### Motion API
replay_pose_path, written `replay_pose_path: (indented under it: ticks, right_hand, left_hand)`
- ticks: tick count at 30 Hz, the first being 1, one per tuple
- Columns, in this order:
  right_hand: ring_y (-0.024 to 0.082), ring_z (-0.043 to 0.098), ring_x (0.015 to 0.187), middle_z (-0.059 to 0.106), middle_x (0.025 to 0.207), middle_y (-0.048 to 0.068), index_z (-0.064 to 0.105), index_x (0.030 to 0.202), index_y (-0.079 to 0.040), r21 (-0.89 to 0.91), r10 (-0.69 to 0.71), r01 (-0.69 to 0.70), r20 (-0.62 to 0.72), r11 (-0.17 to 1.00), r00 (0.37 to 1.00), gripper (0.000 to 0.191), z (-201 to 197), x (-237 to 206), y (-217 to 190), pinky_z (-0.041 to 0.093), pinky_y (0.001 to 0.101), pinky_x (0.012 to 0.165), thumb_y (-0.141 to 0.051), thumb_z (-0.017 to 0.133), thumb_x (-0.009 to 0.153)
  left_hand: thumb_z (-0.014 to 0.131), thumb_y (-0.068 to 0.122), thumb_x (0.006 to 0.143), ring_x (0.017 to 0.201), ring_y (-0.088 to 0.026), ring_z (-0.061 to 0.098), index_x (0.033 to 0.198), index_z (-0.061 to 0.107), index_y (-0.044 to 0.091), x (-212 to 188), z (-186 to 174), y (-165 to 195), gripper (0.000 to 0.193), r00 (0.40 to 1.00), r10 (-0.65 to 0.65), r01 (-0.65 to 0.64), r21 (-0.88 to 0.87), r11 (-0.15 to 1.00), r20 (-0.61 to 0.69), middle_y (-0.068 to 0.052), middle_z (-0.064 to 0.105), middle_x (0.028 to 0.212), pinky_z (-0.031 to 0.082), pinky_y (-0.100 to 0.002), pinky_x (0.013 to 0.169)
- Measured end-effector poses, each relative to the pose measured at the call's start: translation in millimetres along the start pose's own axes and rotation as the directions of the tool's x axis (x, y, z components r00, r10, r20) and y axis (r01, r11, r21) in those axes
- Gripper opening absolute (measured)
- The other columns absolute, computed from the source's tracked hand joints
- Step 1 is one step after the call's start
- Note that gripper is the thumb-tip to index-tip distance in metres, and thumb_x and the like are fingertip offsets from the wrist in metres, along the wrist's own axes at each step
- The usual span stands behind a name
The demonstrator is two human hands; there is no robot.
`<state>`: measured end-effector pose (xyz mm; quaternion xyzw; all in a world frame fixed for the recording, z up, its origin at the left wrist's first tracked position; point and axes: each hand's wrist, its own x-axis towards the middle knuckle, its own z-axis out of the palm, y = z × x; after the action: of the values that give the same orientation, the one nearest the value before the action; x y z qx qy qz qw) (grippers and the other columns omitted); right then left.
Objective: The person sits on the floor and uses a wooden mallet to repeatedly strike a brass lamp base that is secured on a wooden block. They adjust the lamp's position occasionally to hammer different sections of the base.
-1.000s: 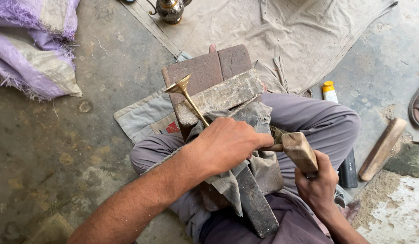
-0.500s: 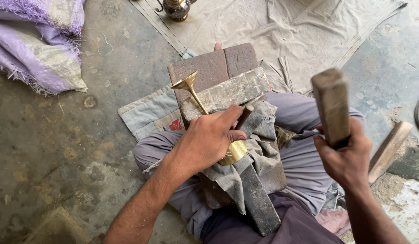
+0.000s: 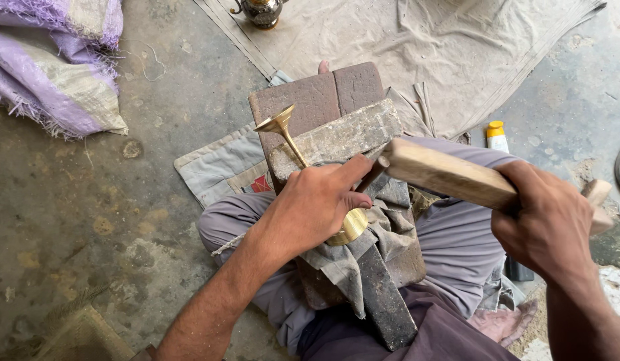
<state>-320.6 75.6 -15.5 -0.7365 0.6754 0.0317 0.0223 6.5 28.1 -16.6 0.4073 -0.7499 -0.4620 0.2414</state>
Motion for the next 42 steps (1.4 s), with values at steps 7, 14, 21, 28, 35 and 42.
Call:
replay_pose_path:
  ticks: [7,14,21,28,35,42]
  right_hand:
    - [0.028,0.074,0.09,0.074,0.102,0.015,0.057,0.127,-0.002,0.519,0.194,-0.193,0.053,0.833,0.98,0.042,18,-14,17,0.06,0.0446,0.084,-0.012,0.072,0.089]
    - [0.028,0.073,0.098,0.072,0.106,0.016,0.057,0.124,0.0,0.539,0.16,-0.138,0.006,0.831,0.987,0.04,51,-20,22,0.061,0.0441,0.088,-0.008,0.071,0.088]
    - [0.026,0.068,0.078,0.071,0.095,0.015,0.06,0.12,-0.002,0.278,-0.09,0.119,-0.117,0.953,0.989,0.038,59,-3,17,0.059,0.0427,0.071,-0.001,0.068,0.083]
    - [0.024,0.068,0.072,0.071,0.097,0.017,0.055,0.121,-0.001,0.484,-0.018,0.032,-0.033,0.874,0.999,0.034,18,24,15,0.058,0.0371,0.058,-0.009,0.069,0.091]
    - [0.023,0.069,0.073,0.07,0.092,0.014,0.057,0.12,-0.003,0.387,-0.085,0.09,-0.028,0.918,0.996,0.039,-10,43,-5,0.061,0.0404,0.062,-0.008,0.071,0.084]
    - [0.02,0.063,0.064,0.072,0.084,0.007,0.064,0.115,-0.007,-0.275,-0.184,0.204,0.096,0.94,0.978,0.02,-38,58,-12,0.059,0.0344,0.056,-0.008,0.068,0.095]
  left_hand:
    - [0.073,0.015,0.092,0.085,-0.03,0.078,0.114,0.056,0.007,15,-5,8,0.029,0.997,0.016,-0.026,0.125,0.992,0.078,-0.015,0.074,0.079,0.058,-0.045,0.062]
    - [0.071,0.016,0.09,0.084,-0.033,0.076,0.121,0.059,0.012,22,-6,14,0.034,0.982,-0.003,-0.042,0.239,0.97,0.187,-0.014,0.076,0.081,0.058,-0.048,0.067]
    - [0.059,-0.003,0.092,0.088,-0.025,0.079,0.121,0.058,0.011,8,-1,6,0.032,0.997,-0.015,0.009,0.081,0.997,0.075,-0.012,0.075,0.084,0.063,-0.039,0.067]
    - [0.064,-0.002,0.091,0.087,-0.025,0.08,0.109,0.058,0.006,-5,5,1,0.021,0.992,-0.011,0.014,0.022,1.0,-0.125,-0.013,0.074,0.089,0.062,-0.04,0.067]
    - [0.062,-0.003,0.093,0.087,-0.023,0.079,0.117,0.058,0.006,-7,11,2,0.025,0.992,-0.05,0.057,0.061,0.996,-0.119,-0.012,0.074,0.086,0.065,-0.038,0.068]
    - [0.057,-0.006,0.091,0.089,-0.022,0.08,0.122,0.057,0.005,-21,23,-8,0.033,0.961,-0.014,0.012,-0.01,1.0,-0.275,-0.012,0.074,0.088,0.067,-0.035,0.068]
